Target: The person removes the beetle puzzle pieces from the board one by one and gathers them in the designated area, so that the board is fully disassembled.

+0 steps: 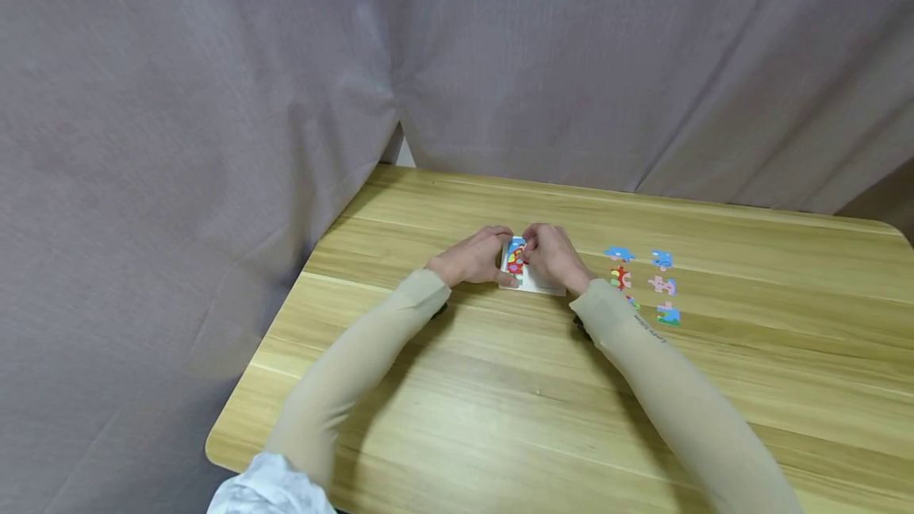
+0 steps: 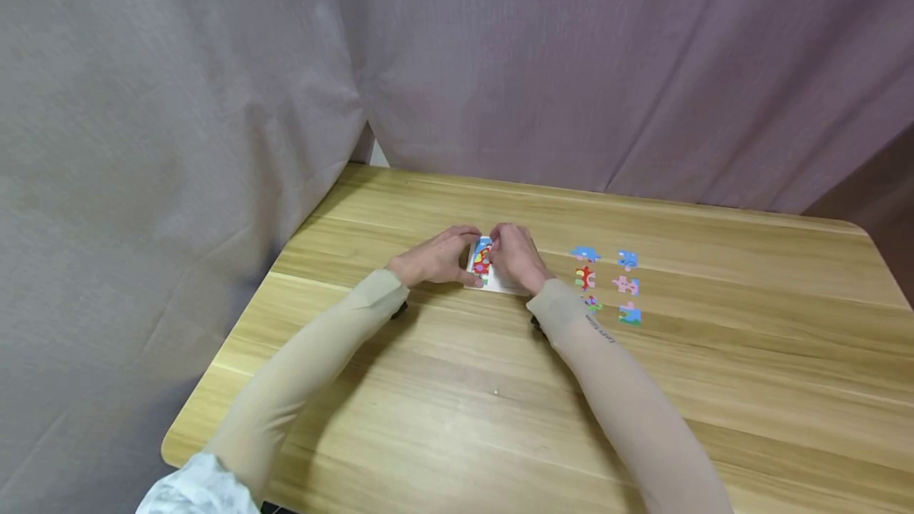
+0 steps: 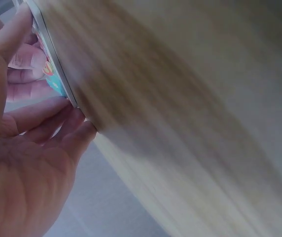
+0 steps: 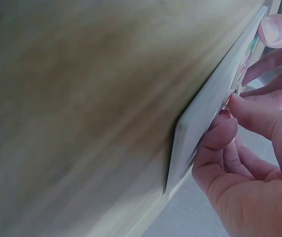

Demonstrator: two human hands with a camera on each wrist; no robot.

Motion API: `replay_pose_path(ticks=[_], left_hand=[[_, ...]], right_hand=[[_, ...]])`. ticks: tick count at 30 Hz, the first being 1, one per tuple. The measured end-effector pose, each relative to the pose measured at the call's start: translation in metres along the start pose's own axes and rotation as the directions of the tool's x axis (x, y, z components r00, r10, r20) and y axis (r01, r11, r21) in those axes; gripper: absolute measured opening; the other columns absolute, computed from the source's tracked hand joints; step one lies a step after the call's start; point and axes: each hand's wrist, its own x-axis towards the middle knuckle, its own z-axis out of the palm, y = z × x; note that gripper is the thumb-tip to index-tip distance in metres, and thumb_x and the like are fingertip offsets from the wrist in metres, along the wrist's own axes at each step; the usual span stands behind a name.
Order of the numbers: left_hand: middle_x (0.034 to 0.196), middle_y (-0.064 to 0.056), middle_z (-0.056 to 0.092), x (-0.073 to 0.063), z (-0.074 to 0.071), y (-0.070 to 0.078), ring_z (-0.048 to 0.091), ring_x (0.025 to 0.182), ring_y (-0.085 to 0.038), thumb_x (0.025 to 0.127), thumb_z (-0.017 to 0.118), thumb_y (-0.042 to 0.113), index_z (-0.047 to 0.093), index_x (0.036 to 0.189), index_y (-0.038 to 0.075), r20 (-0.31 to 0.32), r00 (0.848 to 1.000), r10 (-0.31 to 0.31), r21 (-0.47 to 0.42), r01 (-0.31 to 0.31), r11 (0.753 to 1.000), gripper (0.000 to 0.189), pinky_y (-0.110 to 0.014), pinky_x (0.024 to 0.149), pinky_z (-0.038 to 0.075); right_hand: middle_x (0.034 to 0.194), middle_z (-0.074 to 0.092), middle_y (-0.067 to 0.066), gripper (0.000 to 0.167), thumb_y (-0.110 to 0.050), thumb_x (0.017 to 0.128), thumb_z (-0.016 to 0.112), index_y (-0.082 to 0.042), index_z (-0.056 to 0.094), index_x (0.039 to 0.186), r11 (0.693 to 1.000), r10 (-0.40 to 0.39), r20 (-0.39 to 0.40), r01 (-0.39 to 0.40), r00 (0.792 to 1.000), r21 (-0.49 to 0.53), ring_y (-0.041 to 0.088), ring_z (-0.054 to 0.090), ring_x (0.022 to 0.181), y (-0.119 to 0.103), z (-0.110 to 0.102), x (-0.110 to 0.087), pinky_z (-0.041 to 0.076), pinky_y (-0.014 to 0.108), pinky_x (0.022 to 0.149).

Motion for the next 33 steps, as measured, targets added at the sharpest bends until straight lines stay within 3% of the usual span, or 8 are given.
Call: replay_pose_path(ticks=[5,12,19,25,33], left_hand=[[0.173,-0.012,0.045,-0.001,-0.001,0.0,0.037,0.165,-0.027,0.091,0.088,0.049,0.058,0.154,0.003,0.011,1.0,-0.004,-0.007,0.004,1.0,0.083,-0.036,0.139,0.03],[0.174,-0.008,0.043,-0.002,0.0,-0.002,0.038,0.164,-0.024,0.086,0.092,0.053,0.054,0.157,0.004,0.028,1.0,-0.004,-0.005,0.004,1.0,0.094,-0.035,0.137,0.034],[0.177,-0.008,0.039,-0.004,-0.001,-0.004,0.035,0.165,-0.025,0.085,0.093,0.052,0.048,0.162,0.002,0.028,0.999,-0.021,-0.02,0.022,1.0,0.103,-0.035,0.138,0.033],[0.178,-0.006,0.036,-0.005,-0.001,-0.004,0.034,0.166,-0.026,0.085,0.093,0.052,0.046,0.164,0.001,0.042,0.999,-0.031,-0.021,0.032,0.999,0.104,-0.035,0.137,0.035],[0.18,-0.004,0.033,-0.004,-0.001,-0.002,0.03,0.168,-0.023,0.085,0.092,0.053,0.042,0.166,0.003,0.054,0.997,-0.053,-0.031,0.054,0.998,0.108,-0.034,0.139,0.03]], right_hand=[[0.099,0.074,0.018,0.03,0.005,0.096,0.067,0.013,0.069,0.126,1.0,-0.014,-0.008,0.014,1.0,0.008,0.027,0.066,0.093,0.002,-0.001,-0.001,0.055,0.034,0.084],[0.111,0.077,0.026,0.036,0.004,0.098,0.069,0.016,0.067,0.131,1.0,-0.023,-0.031,0.023,0.999,0.016,0.035,0.073,0.101,0.008,-0.007,-0.008,0.063,0.046,0.094],[0.112,0.076,0.024,0.036,-0.003,0.102,0.067,0.013,0.066,0.134,1.0,0.008,-0.064,-0.008,0.998,-0.002,0.033,0.071,0.102,0.019,-0.023,-0.018,0.061,0.049,0.097],[0.115,0.074,0.023,0.042,-0.009,0.106,0.067,0.013,0.062,0.141,0.999,0.052,-0.046,-0.052,0.998,0.008,0.034,0.071,0.105,0.036,-0.04,-0.03,0.06,0.051,0.101],[0.114,0.073,0.025,0.042,-0.01,0.106,0.069,0.014,0.062,0.14,0.996,0.084,-0.071,-0.085,0.994,-0.002,0.035,0.069,0.102,0.057,-0.059,-0.043,0.059,0.055,0.103]])
